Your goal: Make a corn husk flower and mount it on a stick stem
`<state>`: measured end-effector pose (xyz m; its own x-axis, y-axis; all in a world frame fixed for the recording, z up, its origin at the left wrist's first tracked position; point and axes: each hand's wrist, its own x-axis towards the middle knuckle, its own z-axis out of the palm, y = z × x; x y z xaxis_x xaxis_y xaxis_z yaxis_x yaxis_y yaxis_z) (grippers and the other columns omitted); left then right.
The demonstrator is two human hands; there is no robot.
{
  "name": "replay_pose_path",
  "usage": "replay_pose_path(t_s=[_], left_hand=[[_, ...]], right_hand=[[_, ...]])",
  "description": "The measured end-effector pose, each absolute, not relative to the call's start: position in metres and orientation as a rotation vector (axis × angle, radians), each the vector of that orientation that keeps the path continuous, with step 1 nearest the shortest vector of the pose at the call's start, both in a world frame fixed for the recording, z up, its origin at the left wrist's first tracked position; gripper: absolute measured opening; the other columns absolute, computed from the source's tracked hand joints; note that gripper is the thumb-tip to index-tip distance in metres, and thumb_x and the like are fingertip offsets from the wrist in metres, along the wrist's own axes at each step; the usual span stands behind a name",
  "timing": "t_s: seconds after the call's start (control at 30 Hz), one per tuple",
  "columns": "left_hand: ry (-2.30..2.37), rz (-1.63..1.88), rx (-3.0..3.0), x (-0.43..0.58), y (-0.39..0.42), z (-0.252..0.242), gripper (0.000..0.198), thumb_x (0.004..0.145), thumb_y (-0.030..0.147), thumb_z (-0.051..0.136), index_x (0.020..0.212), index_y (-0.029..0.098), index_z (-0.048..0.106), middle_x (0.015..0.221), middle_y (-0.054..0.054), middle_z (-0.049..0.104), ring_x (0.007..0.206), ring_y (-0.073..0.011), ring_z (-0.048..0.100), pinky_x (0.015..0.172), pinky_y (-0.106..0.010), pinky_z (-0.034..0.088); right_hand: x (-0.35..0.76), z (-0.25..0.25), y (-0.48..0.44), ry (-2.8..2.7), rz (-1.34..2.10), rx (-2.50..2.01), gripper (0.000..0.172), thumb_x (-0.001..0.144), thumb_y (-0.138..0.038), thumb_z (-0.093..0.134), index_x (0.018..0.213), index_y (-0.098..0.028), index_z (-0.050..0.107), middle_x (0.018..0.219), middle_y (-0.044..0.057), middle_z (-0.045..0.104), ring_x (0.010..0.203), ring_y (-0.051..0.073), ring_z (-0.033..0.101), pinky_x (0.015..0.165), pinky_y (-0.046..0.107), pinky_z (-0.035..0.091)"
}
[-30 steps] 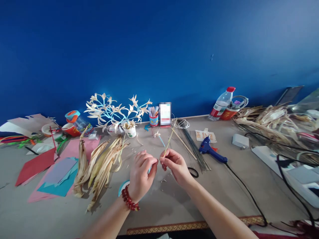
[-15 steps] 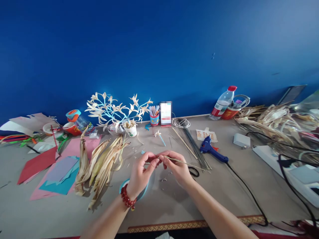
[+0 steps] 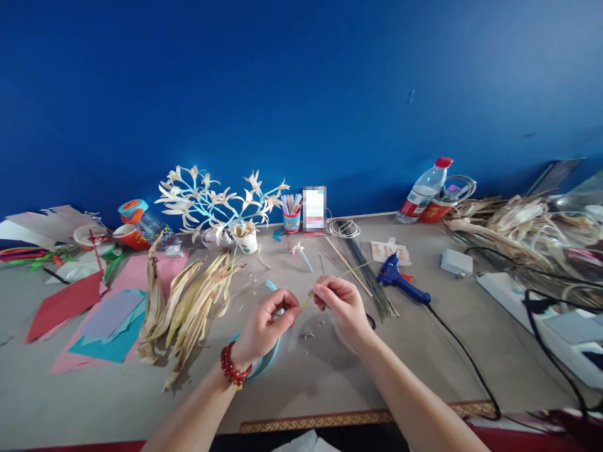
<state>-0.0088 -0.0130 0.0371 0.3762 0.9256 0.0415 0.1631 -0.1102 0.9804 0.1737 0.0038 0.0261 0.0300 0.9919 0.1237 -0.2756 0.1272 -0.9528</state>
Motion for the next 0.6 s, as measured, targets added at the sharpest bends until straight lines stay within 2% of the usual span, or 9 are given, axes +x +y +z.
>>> replay_pose_path(t_s=[0.43, 0.6], left_hand=[[0.928, 0.902, 1.556, -0.008, -0.008, 0.027, 0.018, 0.089, 0.034, 0.064, 0.083, 0.017, 0.062, 0.069, 0.0, 0.061, 0.064, -0.0118, 0.055, 0.062, -0.022, 0.043], [0.9, 0.898, 1.421, -0.007, -0.006, 0.024, 0.019, 0.087, 0.034, 0.066, 0.081, 0.017, 0.062, 0.065, 0.0, 0.061, 0.061, -0.0122, 0.055, 0.061, -0.024, 0.044]], right_hand=[[0.18, 0.029, 0.009, -0.681, 1.381, -0.898, 0.034, 0.066, -0.037, 0.078, 0.048, -0.017, 0.058, 0.045, -0.002, 0.052, 0.041, 0.007, 0.042, 0.041, 0.019, 0.029], [0.185, 0.031, 0.012, -0.608, 1.372, -0.824, 0.034, 0.069, -0.035, 0.078, 0.051, -0.017, 0.056, 0.047, -0.003, 0.052, 0.042, 0.007, 0.043, 0.041, 0.019, 0.029]])
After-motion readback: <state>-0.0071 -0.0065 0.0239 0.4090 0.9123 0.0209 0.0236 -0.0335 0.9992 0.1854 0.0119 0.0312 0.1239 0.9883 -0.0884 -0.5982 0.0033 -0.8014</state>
